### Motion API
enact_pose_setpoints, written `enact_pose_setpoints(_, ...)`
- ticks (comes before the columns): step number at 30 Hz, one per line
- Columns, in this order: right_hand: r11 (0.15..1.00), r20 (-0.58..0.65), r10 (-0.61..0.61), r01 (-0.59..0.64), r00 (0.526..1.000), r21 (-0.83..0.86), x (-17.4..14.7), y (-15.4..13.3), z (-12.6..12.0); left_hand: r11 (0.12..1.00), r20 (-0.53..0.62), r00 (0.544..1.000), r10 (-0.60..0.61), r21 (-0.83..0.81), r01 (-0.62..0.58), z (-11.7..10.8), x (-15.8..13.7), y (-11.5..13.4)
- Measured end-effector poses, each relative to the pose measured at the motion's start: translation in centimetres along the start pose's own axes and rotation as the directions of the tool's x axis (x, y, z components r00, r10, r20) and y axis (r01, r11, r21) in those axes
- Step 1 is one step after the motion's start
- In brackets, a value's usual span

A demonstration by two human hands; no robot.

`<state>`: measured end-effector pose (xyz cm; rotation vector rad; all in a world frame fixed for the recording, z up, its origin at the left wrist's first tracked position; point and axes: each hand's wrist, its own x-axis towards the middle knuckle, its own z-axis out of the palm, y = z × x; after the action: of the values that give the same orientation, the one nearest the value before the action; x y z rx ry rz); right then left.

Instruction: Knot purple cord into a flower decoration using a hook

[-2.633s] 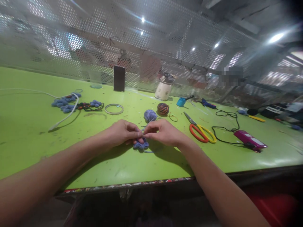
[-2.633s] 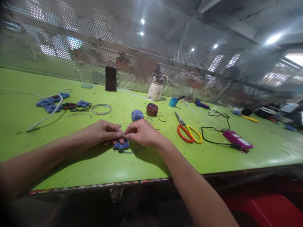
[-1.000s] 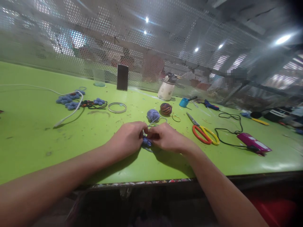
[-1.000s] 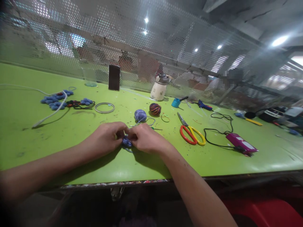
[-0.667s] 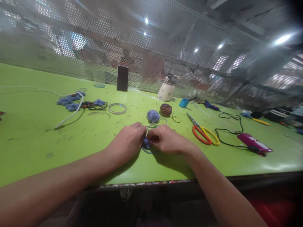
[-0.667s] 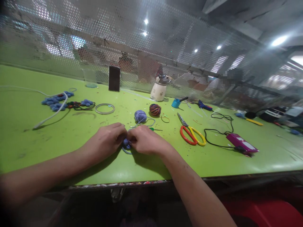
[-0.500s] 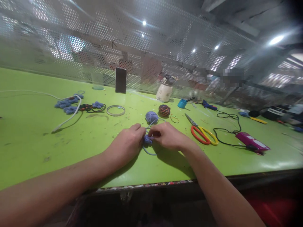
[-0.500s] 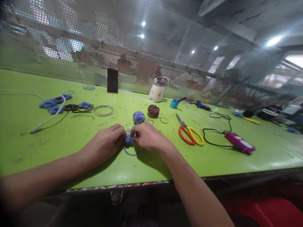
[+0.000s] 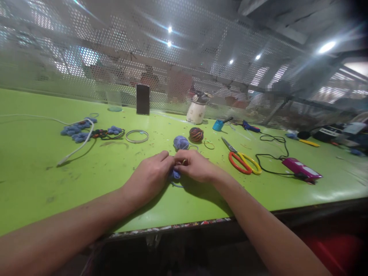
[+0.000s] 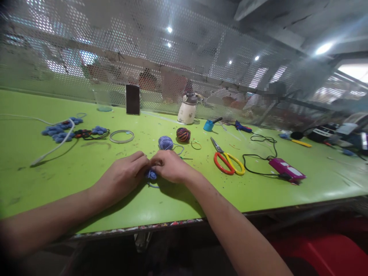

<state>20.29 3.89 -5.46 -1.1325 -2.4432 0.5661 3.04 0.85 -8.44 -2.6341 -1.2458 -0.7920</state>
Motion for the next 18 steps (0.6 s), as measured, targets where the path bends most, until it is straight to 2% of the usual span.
enact_pose_setpoints(6, 0.998, -0.150, -0.064, 0.064, 0.987, 0.001, -0.17, -0.03, -0.34, 0.999, -0.015, 0.999, -0.037, -0.036, 0.037, -0.15, -0.02, -0.31)
enact_pose_setpoints(10, 0.995, -0.202, -0.103, 0.097, 0.974, -0.036, -0.21, -0.25, -0.53, 0.996, -0.027, 0.997, -0.068, -0.062, 0.066, -0.26, 0.09, -0.45)
enact_pose_setpoints(18, 0.999, -0.255, 0.022, -0.011, 0.967, 0.044, -0.52, -0.45, -0.33, 0.991, -0.066, 0.994, -0.091, -0.103, 0.084, -0.34, 0.26, -0.25)
